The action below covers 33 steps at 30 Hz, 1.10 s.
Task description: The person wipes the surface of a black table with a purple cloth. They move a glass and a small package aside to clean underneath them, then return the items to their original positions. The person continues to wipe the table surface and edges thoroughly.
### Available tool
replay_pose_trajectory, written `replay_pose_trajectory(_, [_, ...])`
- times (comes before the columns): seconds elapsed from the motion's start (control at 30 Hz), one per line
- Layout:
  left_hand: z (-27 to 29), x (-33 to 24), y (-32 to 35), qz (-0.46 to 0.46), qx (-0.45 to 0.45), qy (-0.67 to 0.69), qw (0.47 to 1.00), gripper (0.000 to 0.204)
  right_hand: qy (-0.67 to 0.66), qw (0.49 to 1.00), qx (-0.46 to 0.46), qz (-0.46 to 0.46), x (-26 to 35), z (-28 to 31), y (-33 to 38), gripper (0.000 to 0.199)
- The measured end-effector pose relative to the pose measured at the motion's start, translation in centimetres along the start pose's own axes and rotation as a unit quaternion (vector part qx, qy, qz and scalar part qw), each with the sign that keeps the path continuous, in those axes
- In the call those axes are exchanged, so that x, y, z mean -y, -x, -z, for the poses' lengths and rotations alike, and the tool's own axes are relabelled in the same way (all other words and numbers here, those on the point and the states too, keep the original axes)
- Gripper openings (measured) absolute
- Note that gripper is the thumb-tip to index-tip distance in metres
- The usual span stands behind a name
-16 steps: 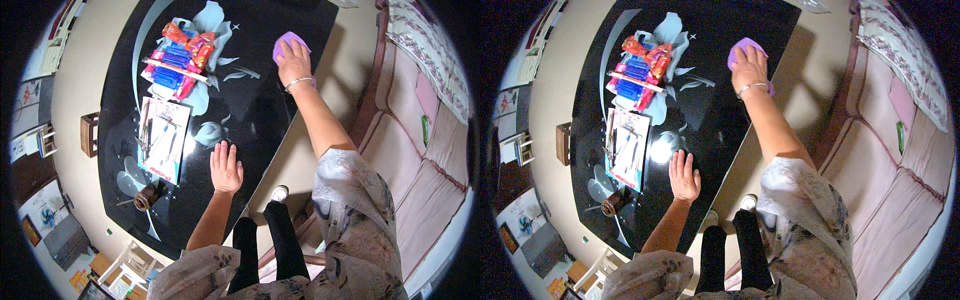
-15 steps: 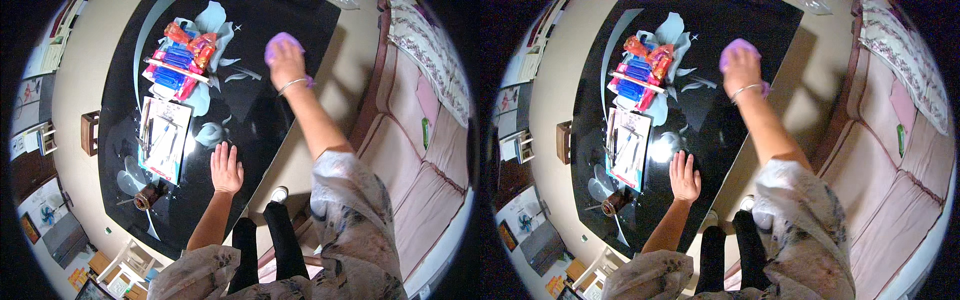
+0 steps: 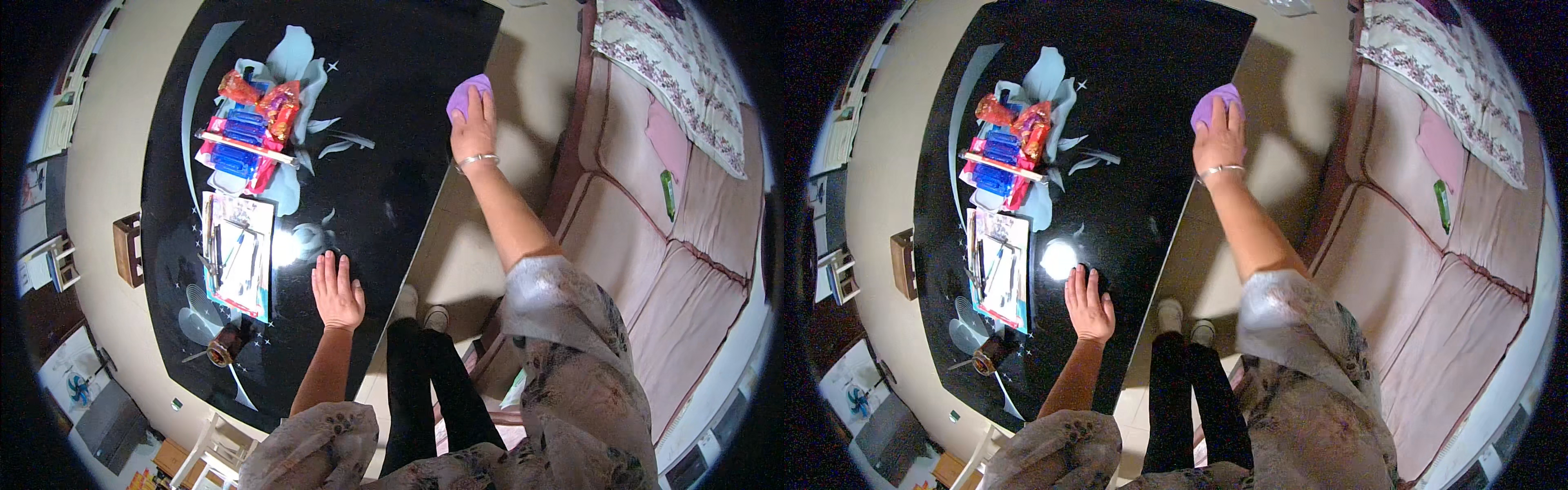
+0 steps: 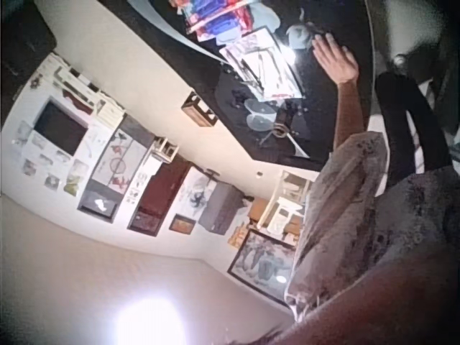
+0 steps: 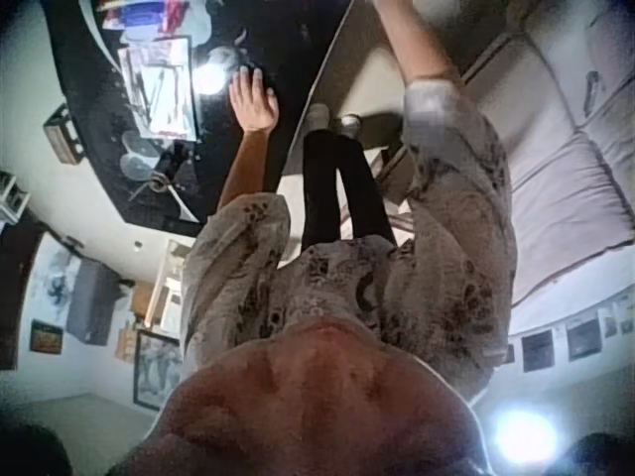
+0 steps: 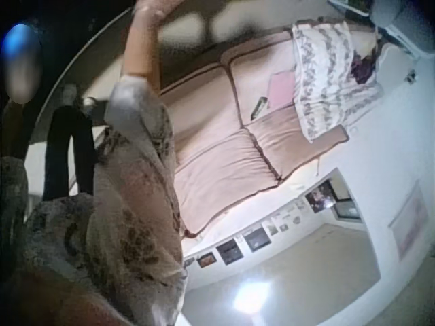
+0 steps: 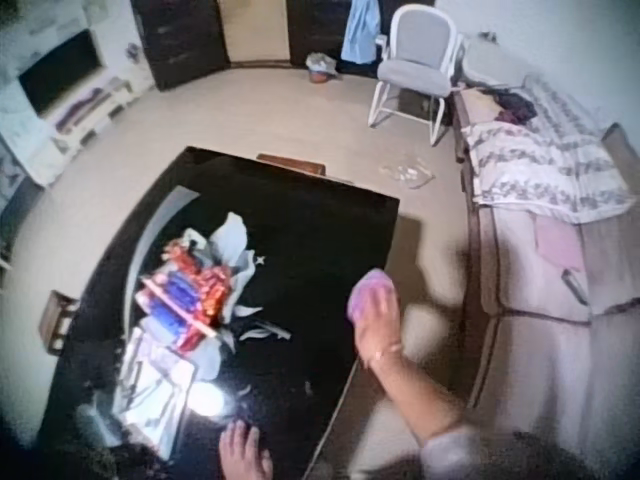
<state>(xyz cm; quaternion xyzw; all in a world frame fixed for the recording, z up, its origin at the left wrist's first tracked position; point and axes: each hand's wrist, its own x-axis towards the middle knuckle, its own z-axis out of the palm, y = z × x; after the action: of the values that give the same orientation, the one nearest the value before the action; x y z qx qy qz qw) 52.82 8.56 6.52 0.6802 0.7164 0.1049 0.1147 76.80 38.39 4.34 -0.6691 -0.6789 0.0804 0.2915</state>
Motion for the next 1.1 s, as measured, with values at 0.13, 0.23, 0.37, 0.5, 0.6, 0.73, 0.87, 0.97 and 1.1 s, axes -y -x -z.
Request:
replay_pose_trajectory(0.13, [0.0, 0.2, 0.1, 0.008, 0.012, -0.01, 1.0, 0.056, -0.248, 0.917, -0.012, -0.311, 3.0, -2.2, 7.1, 0.056])
replay_pose_trajectory(0.23, [0.1, 0.5, 0.2, -0.001, 0.003, -0.013, 1.0, 0.056, -0.356, 0.884, -0.018, -0.304, 5.1, -1.5, 17.0, 0.05])
replay_pose_trajectory(0.37, [-0.2, 0.9, 0.4, 0.006, 0.016, -0.025, 1.0, 0.057, -0.351, 0.857, 0.002, -0.378, 6.3, 0.4, 18.0, 0.03])
replay_pose_trajectory(0.5, [-0.2, 0.4, 0.2, -0.004, 0.013, -0.013, 1.0, 0.056, -0.298, 0.874, -0.011, -0.384, 0.9, -1.6, 9.2, 0.019])
replay_pose_trajectory(0.6, [-0.2, 0.4, 0.0, -0.009, 0.034, -0.032, 0.999, 0.056, -0.463, 0.776, -0.031, -0.426, -0.4, -1.1, 1.4, 0.016])
replay_pose_trajectory(0.73, [0.1, 0.9, 0.4, 0.003, 0.052, -0.033, 0.998, 0.057, -0.438, 0.812, -0.039, -0.383, 3.3, -0.1, 7.8, 0.013])
replay_pose_trajectory(0.87, [0.5, 0.8, 0.2, 0.023, 0.066, -0.024, 0.997, 0.06, -0.148, 0.972, -0.018, -0.182, 8.9, 1.8, 19.2, 0.046])
replay_pose_trajectory(0.97, [0.1, 0.5, 0.1, 0.019, 0.059, -0.006, 0.998, 0.058, -0.049, 0.992, 0.12, 0.009, 12.0, 3.2, 18.2, 0.042])
replay_pose_trajectory(1.1, [0.5, 1.0, 0.4, 0.034, 0.081, -0.005, 0.996, 0.059, -0.011, 0.95, 0.27, 0.157, 15.2, -0.4, 10.3, 0.05])
